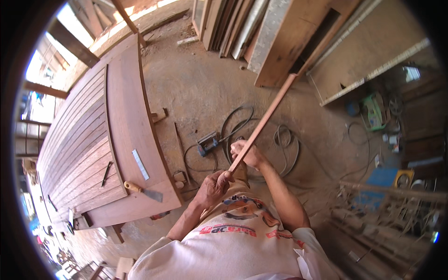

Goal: The person saws a wooden trim piece to length using a hand saw and then uses a putty knife to fit the piece into a groove on a large wooden door.

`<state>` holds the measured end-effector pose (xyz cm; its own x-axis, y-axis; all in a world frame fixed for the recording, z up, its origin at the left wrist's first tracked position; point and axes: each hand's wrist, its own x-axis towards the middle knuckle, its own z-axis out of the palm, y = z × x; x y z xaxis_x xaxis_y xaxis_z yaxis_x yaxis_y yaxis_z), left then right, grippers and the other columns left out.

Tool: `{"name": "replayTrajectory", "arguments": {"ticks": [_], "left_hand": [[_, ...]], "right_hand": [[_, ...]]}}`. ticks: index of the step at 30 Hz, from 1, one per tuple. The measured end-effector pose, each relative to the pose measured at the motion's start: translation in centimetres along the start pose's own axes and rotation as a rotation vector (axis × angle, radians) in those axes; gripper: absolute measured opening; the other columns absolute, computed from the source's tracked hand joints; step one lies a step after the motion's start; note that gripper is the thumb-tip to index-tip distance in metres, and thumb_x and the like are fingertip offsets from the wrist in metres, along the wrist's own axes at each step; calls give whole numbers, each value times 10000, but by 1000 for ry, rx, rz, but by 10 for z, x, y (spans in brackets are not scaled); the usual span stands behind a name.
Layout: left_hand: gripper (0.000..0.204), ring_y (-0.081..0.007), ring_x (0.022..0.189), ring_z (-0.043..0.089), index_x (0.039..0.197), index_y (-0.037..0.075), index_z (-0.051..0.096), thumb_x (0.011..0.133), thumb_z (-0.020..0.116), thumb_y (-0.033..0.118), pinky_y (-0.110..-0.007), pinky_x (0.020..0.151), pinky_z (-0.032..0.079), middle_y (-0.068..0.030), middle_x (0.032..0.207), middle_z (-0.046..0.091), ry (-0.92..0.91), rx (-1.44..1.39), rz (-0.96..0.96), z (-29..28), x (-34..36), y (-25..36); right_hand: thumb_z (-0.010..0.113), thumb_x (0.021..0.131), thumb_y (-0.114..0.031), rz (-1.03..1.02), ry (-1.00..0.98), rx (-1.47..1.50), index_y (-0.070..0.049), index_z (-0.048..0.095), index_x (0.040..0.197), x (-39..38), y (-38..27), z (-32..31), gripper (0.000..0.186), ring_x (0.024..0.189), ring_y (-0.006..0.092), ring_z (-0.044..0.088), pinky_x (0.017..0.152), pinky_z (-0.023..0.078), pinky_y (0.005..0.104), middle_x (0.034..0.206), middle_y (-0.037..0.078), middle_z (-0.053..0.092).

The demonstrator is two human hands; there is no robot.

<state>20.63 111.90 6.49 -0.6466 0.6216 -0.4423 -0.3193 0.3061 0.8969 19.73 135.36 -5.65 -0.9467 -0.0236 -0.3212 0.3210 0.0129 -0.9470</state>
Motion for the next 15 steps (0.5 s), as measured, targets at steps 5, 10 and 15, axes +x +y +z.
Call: {"name": "replayTrajectory", "arguments": {"ticks": [5, 10, 15], "left_hand": [[525, -51, 595, 367, 1041, 39, 696, 1121, 501, 520, -267, 529, 295, 76, 666, 430, -51, -175, 7, -5, 104, 61], [465, -55, 615, 369, 1033, 62, 609, 1114, 528, 513, -267, 537, 302, 76, 717, 427, 43, -216, 108, -17, 187, 130], [535, -68, 624, 400, 1050, 74, 556, 1092, 503, 605, -252, 532, 340, 50, 742, 464, 90, -260, 159, -32, 266, 182]], "right_hand": [[403, 1119, -367, 131, -140, 316, 35, 667, 1200, 40, -72, -58, 488, 998, 207, 686, 923, 558, 363, 1044, 108, 719], [284, 1125, -556, -195, -138, 1021, 66, 590, 1382, 102, -157, -108, 739, 1109, 296, 694, 1056, 515, 447, 1204, 193, 721], [551, 1120, -395, -314, -10, 698, 53, 634, 1255, 183, -247, -156, 475, 909, 247, 741, 842, 607, 366, 1064, 154, 746]]}}
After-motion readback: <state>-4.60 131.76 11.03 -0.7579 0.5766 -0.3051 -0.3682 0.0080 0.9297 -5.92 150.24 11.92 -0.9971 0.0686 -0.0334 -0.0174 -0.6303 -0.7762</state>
